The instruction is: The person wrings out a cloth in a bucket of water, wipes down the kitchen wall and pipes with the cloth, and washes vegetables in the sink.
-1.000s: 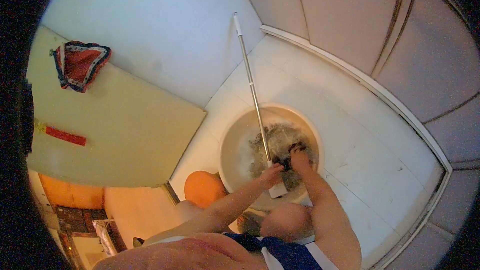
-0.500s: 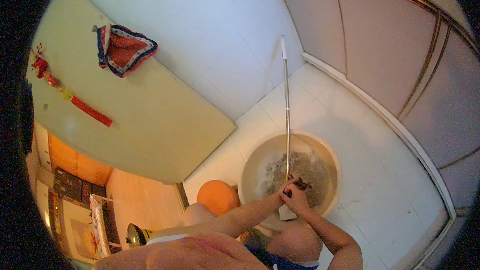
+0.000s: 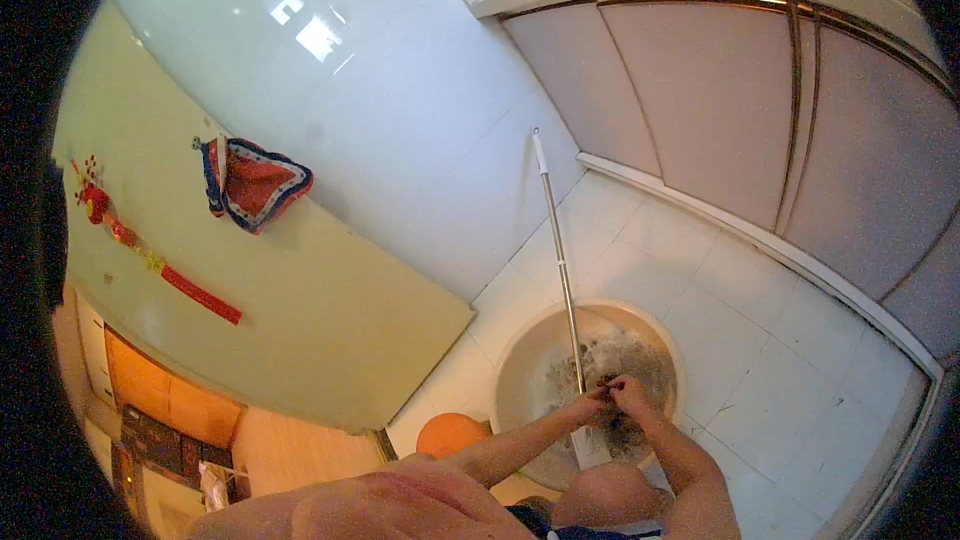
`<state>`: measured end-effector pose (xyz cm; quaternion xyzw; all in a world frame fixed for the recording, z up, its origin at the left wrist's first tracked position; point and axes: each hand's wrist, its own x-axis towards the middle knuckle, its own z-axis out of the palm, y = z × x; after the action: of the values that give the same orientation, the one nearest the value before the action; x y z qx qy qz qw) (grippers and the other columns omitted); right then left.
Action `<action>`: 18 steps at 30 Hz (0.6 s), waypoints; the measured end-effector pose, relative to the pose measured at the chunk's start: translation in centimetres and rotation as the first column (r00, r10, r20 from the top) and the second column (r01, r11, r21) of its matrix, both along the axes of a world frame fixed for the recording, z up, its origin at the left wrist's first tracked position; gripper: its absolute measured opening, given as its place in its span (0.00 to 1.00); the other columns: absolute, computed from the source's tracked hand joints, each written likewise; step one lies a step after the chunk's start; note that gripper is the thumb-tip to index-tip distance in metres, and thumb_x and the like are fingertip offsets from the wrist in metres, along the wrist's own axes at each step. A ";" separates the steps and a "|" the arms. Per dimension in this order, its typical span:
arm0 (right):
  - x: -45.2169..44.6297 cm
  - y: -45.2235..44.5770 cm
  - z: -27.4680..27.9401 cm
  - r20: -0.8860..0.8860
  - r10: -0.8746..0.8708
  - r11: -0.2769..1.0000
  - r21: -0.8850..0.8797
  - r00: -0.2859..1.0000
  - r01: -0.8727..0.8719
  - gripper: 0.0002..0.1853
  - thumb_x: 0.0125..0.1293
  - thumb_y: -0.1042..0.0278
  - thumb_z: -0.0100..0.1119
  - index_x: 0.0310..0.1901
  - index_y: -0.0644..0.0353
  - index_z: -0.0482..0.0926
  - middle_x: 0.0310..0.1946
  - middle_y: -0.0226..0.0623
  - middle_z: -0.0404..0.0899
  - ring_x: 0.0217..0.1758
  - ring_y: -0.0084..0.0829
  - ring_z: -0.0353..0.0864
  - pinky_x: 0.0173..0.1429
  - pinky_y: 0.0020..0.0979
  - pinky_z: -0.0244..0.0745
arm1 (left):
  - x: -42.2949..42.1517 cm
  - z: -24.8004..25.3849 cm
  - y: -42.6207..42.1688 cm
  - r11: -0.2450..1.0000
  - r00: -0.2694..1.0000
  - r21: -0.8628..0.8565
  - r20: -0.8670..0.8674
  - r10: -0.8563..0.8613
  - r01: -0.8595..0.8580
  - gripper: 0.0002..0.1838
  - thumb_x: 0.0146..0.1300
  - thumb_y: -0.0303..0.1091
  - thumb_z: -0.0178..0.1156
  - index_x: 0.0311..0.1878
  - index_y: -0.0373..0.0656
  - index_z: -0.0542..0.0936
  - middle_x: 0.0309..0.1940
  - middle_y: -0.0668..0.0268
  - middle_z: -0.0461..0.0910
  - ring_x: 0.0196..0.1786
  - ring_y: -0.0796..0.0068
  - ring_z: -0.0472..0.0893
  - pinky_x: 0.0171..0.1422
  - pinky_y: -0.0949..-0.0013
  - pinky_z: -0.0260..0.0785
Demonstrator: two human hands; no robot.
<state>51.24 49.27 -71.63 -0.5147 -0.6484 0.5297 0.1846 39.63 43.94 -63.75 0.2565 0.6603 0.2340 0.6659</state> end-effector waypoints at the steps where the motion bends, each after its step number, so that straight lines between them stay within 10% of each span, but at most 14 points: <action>1: 0.1 -0.4 0.5 -0.213 0.126 0.992 0.047 0.969 -0.118 0.10 0.55 0.71 0.58 0.40 0.60 0.78 0.35 0.41 0.79 0.40 0.40 0.78 0.47 0.37 0.73 | -0.7 -0.9 0.1 1.000 1.000 0.000 -0.003 -0.009 0.009 0.25 0.61 0.27 0.51 0.62 0.43 0.61 0.40 0.60 0.73 0.40 0.66 0.73 0.47 0.64 0.68; 8: 1.5 0.3 7.2 -0.440 0.177 0.978 -0.025 0.881 -0.209 0.12 0.46 0.79 0.63 0.35 0.62 0.79 0.35 0.39 0.80 0.41 0.34 0.78 0.49 0.35 0.73 | -1.5 1.6 -0.2 0.951 0.782 -0.186 0.541 0.309 -0.248 0.23 0.56 0.20 0.51 0.58 0.39 0.66 0.44 0.58 0.74 0.48 0.66 0.74 0.52 0.60 0.69; 11: 2.5 1.7 5.1 -0.419 0.039 0.997 0.076 0.907 -0.008 0.09 0.44 0.79 0.66 0.30 0.63 0.78 0.31 0.38 0.79 0.38 0.31 0.78 0.45 0.31 0.73 | -1.0 2.5 0.0 0.976 0.928 -0.100 0.303 0.215 -0.194 0.22 0.59 0.29 0.57 0.57 0.38 0.67 0.44 0.61 0.75 0.47 0.68 0.75 0.50 0.62 0.69; 13: 3.2 2.6 6.1 -0.138 -0.251 0.913 -0.363 0.958 0.187 0.08 0.44 0.81 0.67 0.26 0.62 0.77 0.27 0.38 0.78 0.35 0.30 0.77 0.42 0.30 0.73 | -2.0 -0.4 0.3 0.975 0.976 -0.074 0.042 0.213 -0.209 0.24 0.61 0.37 0.59 0.57 0.38 0.66 0.44 0.62 0.75 0.43 0.72 0.75 0.45 0.65 0.69; 18: 1.3 2.9 3.0 0.164 -0.325 0.944 0.004 0.931 0.329 0.03 0.51 0.81 0.60 0.26 0.63 0.76 0.27 0.39 0.77 0.36 0.33 0.75 0.43 0.37 0.73 | -0.9 -6.7 0.5 0.951 0.875 0.002 -0.391 0.285 -0.309 0.11 0.63 0.32 0.53 0.48 0.43 0.75 0.32 0.66 0.76 0.28 0.75 0.69 0.32 0.68 0.63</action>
<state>52.49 52.15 -68.63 -0.6591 -0.5601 0.4556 0.2106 38.75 44.48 -70.48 0.1730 0.8170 0.2579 0.4859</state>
